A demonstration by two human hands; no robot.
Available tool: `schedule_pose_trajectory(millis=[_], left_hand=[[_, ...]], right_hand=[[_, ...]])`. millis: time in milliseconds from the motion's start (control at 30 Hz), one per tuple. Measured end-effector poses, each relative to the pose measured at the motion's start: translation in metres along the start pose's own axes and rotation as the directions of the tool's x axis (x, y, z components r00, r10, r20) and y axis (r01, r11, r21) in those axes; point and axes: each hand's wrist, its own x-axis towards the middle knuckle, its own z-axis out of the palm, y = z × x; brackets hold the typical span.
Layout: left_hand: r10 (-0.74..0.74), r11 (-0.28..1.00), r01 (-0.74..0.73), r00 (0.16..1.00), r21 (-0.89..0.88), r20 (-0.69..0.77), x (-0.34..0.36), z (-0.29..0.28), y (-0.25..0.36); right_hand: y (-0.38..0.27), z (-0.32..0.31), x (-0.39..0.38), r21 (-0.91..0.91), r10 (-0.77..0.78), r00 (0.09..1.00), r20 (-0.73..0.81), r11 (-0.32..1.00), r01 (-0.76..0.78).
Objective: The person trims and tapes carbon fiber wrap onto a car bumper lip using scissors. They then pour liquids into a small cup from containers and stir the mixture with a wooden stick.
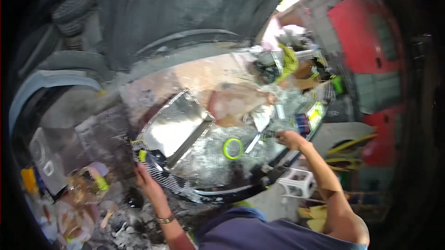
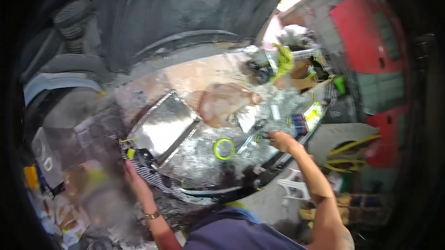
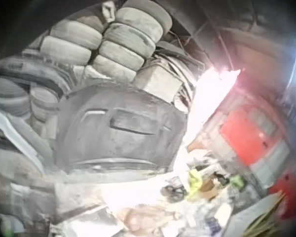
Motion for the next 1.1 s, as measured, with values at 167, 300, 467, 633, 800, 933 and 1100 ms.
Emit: schedule_pose_trajectory(millis=[167,300,467,633,800,933,1100], left_hand=[[0.107,0.990,-0.092,0.982,0.104,-0.153,0.006,0.016,-0.041],[-0.026,0.910,0.022,1.000,-0.414,-0.002,0.004,0.026,-0.016],[0.041,0.925,-0.048,0.999,-0.377,-0.028,0.004,0.019,-0.002],[-0.026,0.901,0.048,0.998,-0.432,0.057,0.005,0.027,0.001],[-0.031,0.905,0.067,0.995,-0.421,0.092,0.009,0.016,-0.004],[-0.057,0.894,0.100,0.992,-0.438,0.112,0.016,-0.007,-0.013],[0.003,0.858,0.082,0.987,-0.508,0.164,0.013,0.012,-0.006]], right_hand=[[0.073,0.068,0.041,-0.268,-0.140,0.974,-0.176,0.959,0.089],[0.112,0.108,0.065,-0.222,-0.149,0.958,-0.245,0.970,0.094],[0.119,0.115,0.104,-0.408,-0.336,0.882,-0.332,0.894,0.187],[0.118,0.084,0.094,-0.453,-0.364,0.888,-0.280,0.866,0.212],[0.112,0.044,0.048,-0.294,-0.245,0.941,-0.232,0.940,0.172],[0.137,0.023,-0.014,0.025,-0.143,0.978,-0.152,0.989,0.148],[0.055,-0.031,-0.083,0.514,-0.448,0.874,0.189,0.803,0.301]])
